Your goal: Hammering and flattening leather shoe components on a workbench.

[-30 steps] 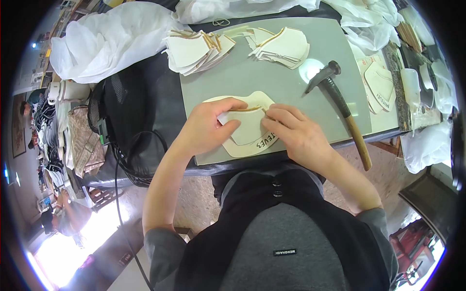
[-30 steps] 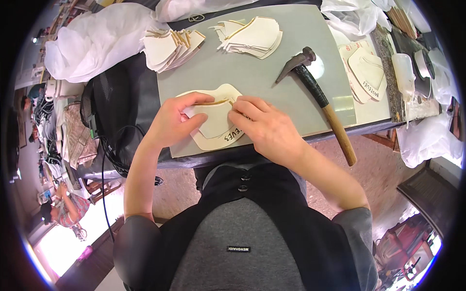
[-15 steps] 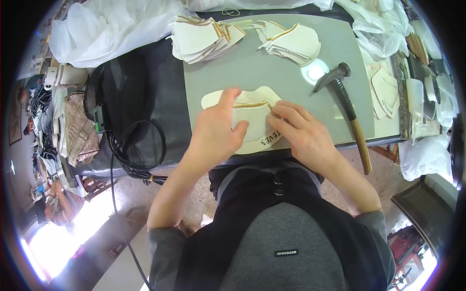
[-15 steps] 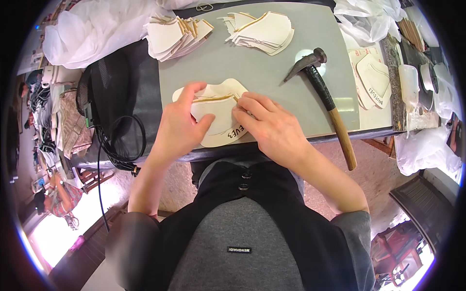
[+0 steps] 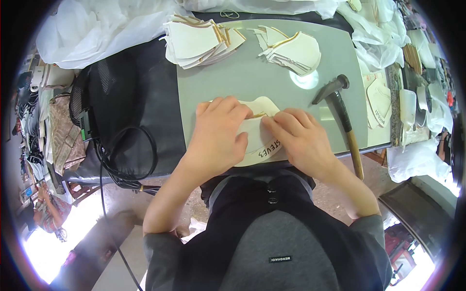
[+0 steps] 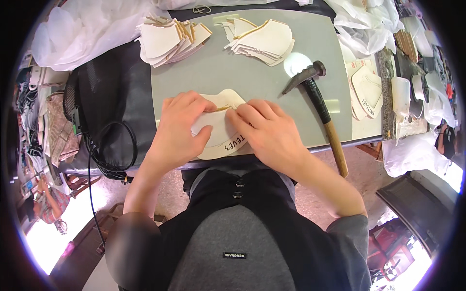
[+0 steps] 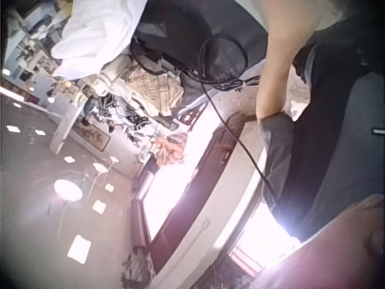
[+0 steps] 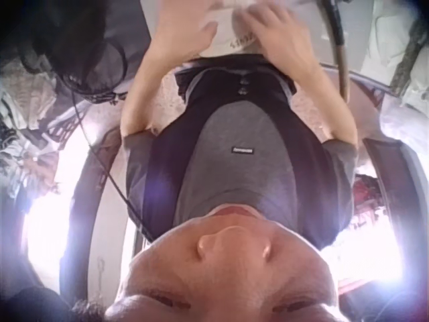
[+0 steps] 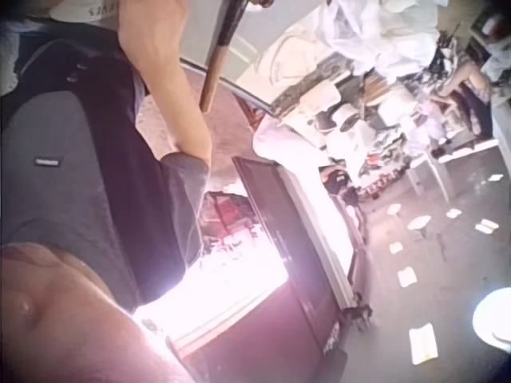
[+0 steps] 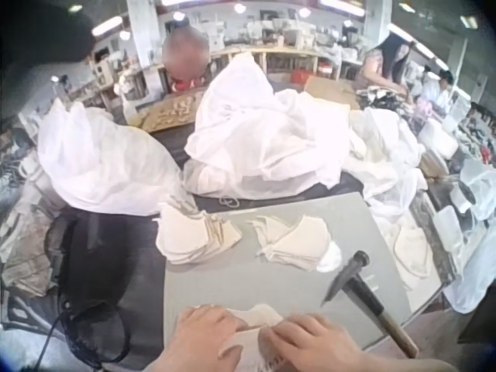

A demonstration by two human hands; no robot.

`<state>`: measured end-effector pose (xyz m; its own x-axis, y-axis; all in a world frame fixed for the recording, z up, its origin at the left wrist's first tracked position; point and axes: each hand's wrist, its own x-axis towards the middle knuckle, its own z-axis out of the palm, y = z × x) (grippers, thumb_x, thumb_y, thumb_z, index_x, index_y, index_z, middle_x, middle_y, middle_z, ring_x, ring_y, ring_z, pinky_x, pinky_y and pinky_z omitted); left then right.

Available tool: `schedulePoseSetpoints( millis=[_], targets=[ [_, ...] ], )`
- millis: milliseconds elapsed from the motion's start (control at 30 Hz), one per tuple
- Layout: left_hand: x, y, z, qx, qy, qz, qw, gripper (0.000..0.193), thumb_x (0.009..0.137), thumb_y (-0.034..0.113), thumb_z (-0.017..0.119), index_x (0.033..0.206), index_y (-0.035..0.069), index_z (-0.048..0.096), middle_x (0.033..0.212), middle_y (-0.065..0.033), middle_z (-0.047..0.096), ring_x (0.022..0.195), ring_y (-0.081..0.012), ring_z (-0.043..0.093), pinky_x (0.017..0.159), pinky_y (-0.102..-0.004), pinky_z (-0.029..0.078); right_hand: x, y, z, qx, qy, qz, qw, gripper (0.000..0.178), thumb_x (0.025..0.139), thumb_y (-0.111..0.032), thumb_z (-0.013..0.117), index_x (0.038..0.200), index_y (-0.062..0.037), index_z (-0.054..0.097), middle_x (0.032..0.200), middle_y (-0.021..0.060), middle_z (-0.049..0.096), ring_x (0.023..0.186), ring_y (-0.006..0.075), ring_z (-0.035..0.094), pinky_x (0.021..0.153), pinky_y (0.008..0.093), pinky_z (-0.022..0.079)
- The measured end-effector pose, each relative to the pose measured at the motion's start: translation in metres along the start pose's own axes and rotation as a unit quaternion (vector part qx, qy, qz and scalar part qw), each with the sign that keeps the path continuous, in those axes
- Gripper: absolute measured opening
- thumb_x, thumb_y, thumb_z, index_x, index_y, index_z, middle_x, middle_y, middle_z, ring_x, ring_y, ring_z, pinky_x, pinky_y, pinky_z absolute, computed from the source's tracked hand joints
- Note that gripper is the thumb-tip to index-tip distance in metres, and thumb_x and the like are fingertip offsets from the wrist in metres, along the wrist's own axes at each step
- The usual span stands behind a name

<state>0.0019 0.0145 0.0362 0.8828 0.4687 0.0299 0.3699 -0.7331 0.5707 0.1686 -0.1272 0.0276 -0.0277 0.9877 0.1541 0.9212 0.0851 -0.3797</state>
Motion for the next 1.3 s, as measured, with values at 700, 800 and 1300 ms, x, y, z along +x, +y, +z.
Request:
schedulePoseSetpoints(
  millis=[700,800,1300],
  targets=[
    [-0.006,-0.018,0.029,0.067,0.111,0.149,0.98,0.034,0.066,0.003,0.069,0.099,0.011,0.072,0.087,0.002,0.059,0.086,-0.0177,0.056,0.095,-0.0432,0.035,0.009,0.006,-0.005,-0.015,-0.035,-0.02,0.999,0.042,0.075,-0.01,0.062,0.117,-0.0048,0.064,0.108,0.0038,0.06,0.106,0.0226,0.059,0.091,0.0356,0.051],
    [-0.009,-0.018,0.03,0.074,0.118,0.151,0.979,0.033,0.067,0.003,0.068,0.1,0.01,0.072,0.089,0.0013,0.059,0.086,-0.0178,0.057,0.095,-0.044,0.036,0.012,0.001,-0.007,-0.039,-0.031,-0.026,0.998,0.041,0.075,-0.01,0.062,0.116,-0.0053,0.064,0.107,0.0036,0.06,0.106,0.0224,0.059,0.09,0.0357,0.051],
    [-0.015,-0.017,0.027,0.153,0.123,0.183,0.963,0.032,0.078,0.013,0.062,0.108,0.006,0.065,0.094,-0.0017,0.057,0.09,-0.0178,0.056,0.095,-0.0449,0.039,-0.044,0.061,-0.036,-0.108,0.086,0.211,0.968,0.036,0.089,-0.003,0.061,0.124,0.0039,0.055,0.104,0.0192,0.058,0.088,0.0348,0.061,0.077,0.0392,0.051]
  ],
)
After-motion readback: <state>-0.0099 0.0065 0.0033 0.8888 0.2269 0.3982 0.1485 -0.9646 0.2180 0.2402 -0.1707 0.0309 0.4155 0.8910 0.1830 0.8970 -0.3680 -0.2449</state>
